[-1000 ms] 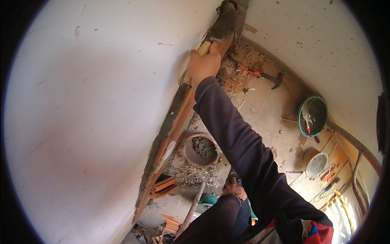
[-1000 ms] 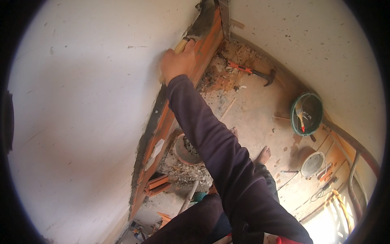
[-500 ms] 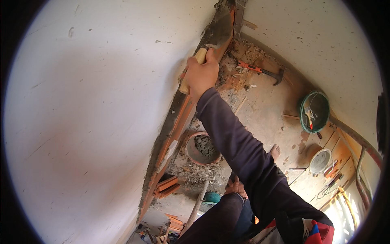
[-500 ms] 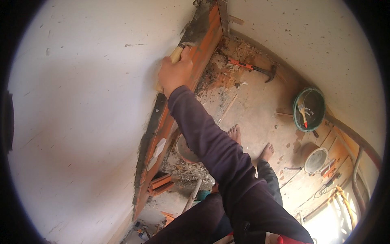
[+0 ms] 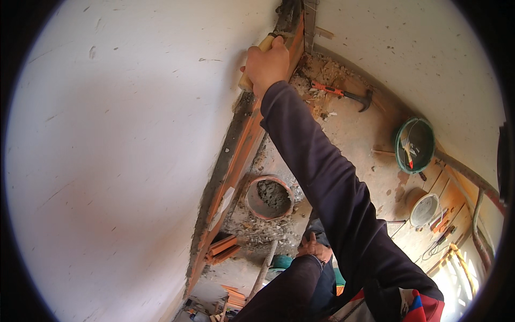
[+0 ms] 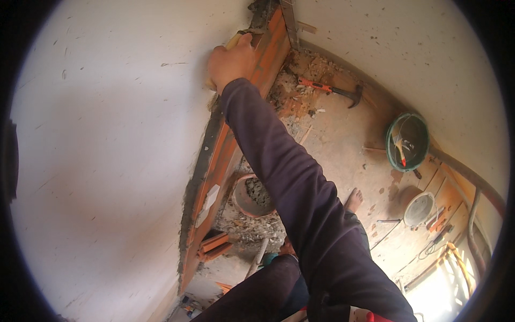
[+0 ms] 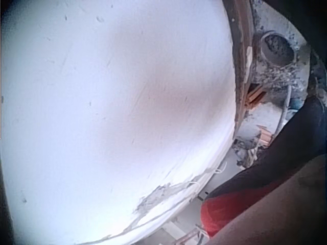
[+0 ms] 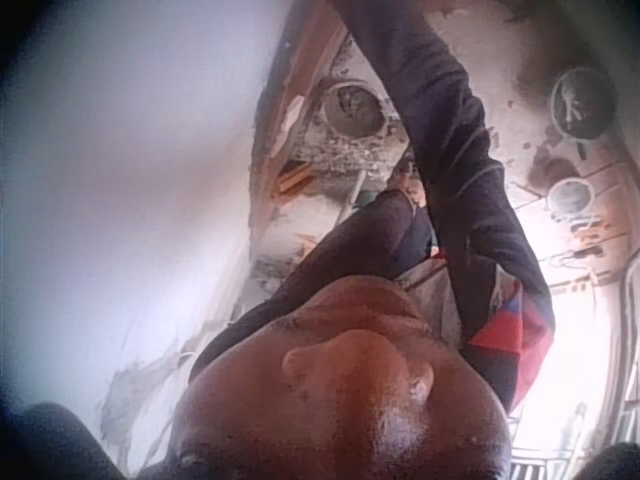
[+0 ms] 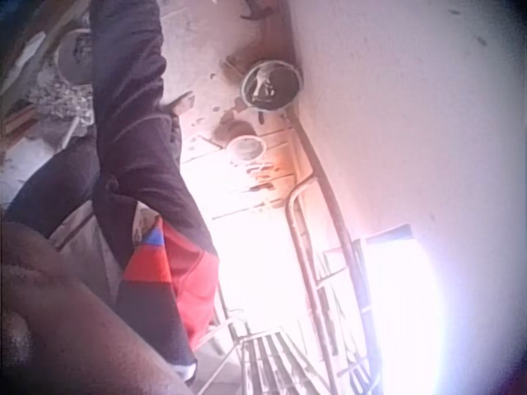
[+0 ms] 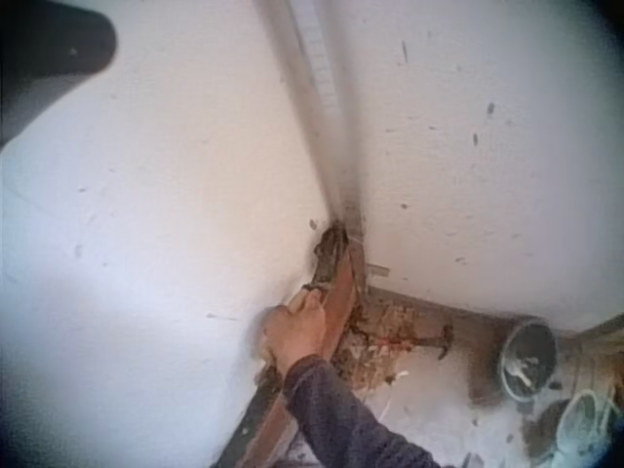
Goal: The person applies mortar to a brick wall using a trowel and then uses a tape measure and a pen to mark a vertical aluminum profile.
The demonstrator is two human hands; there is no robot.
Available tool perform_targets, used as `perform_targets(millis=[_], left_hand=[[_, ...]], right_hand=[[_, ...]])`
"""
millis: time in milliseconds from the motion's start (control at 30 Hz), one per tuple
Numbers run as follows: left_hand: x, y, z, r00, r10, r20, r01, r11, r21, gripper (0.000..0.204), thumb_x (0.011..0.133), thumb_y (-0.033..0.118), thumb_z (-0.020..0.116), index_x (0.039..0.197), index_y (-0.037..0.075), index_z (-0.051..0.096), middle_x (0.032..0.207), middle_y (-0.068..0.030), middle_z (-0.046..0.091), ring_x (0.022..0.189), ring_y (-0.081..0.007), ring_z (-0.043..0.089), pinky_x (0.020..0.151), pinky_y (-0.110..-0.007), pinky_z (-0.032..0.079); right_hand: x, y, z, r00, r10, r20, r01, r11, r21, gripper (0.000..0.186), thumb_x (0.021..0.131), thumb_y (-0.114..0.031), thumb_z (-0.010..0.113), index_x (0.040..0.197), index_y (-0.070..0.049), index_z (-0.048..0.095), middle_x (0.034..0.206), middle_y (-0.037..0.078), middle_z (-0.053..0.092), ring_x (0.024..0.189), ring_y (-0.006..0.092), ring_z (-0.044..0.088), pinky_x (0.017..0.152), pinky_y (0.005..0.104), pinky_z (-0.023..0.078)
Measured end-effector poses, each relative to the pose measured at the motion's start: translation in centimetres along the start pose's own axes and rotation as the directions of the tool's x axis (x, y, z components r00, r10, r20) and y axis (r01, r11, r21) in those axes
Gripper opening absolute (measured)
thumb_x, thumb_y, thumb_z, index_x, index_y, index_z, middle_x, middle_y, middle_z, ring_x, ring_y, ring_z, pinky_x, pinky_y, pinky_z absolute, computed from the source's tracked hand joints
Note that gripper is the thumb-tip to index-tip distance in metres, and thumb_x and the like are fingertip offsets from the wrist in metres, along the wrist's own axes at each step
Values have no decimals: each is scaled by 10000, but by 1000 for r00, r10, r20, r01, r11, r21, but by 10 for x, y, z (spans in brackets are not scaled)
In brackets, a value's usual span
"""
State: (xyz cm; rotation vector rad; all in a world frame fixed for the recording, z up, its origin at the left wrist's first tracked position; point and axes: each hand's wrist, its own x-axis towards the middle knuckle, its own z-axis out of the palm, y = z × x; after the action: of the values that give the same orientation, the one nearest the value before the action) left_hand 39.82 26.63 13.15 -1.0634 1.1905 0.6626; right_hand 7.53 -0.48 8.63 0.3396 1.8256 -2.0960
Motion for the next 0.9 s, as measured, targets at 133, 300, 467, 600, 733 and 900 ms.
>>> perform_targets(millis=[133, 300, 467, 600, 733, 900], left_hand=[[27, -9, 26, 999, -4, -44, 3, 1000, -9, 915, 825, 546, 662, 1598, 313, 231, 1654, -100, 210, 1407, -381, 404, 1144, -526, 377], [41, -17, 36, 999, 4, -50, -4, 1000, -2, 916, 816, 500, 676, 1597, 318, 234, 1646, -102, 221, 1400, -381, 412, 1138, -524, 386], [43, -21, 42, 999, 11, -47, -11, 1000, 5, 919, 807, 455, 690, 1597, 323, 237, 1638, -103, 231, 1393, -381, 420, 1132, -522, 394], [46, -22, 44, 999, 16, -52, -16, 1000, 1, 924, 800, 418, 701, 1596, 326, 240, 1631, -105, 239, 1387, -381, 426, 1127, -520, 400], [52, -27, 53, 998, 29, -50, -29, 1000, 4, 931, 793, 382, 712, 1596, 330, 242, 1624, -106, 248, 1381, -381, 432, 1121, -518, 407], [73, -34, 72, 996, 73, -53, -73, 997, 4, 943, 784, 336, 726, 1595, 335, 245, 1616, -108, 258, 1373, -382, 439, 1115, -517, 415]], right_hand=[[-18, 8, -3, 999, -30, -16, 30, 999, -14, 257, 870, 30, 544, 1109, 45, 451, 936, 166, 569, 638, 225, 626, 507, 354, 558], [-59, 23, -8, 999, -29, 16, 30, 998, -46, 276, 868, 31, 545, 1131, 50, 462, 848, 137, 592, 536, 195, 604, 478, 337, 522], [-89, 40, -11, 999, -22, 26, 25, 992, -122, 447, 878, 18, 544, 1306, 70, 427, 846, 125, 608, 541, 172, 601, 484, 320, 514], [-105, 49, -13, 999, 7, 49, -1, 992, -126, 693, 891, 4, 543, 1523, 74, 266, 875, 116, 617, 565, 151, 602, 498, 303, 524], [-108, 53, -20, 998, 9, 57, -3, 995, -104, 741, 898, -7, 545, 1557, 66, 215, 899, 108, 616, 573, 134, 596, 501, 294, 534], [-85, 33, -43, 998, -12, 67, 14, 999, -30, 698, 889, -7, 549, 1529, 59, 281, 886, 105, 602, 546, 139, 583, 484, 296, 532]])
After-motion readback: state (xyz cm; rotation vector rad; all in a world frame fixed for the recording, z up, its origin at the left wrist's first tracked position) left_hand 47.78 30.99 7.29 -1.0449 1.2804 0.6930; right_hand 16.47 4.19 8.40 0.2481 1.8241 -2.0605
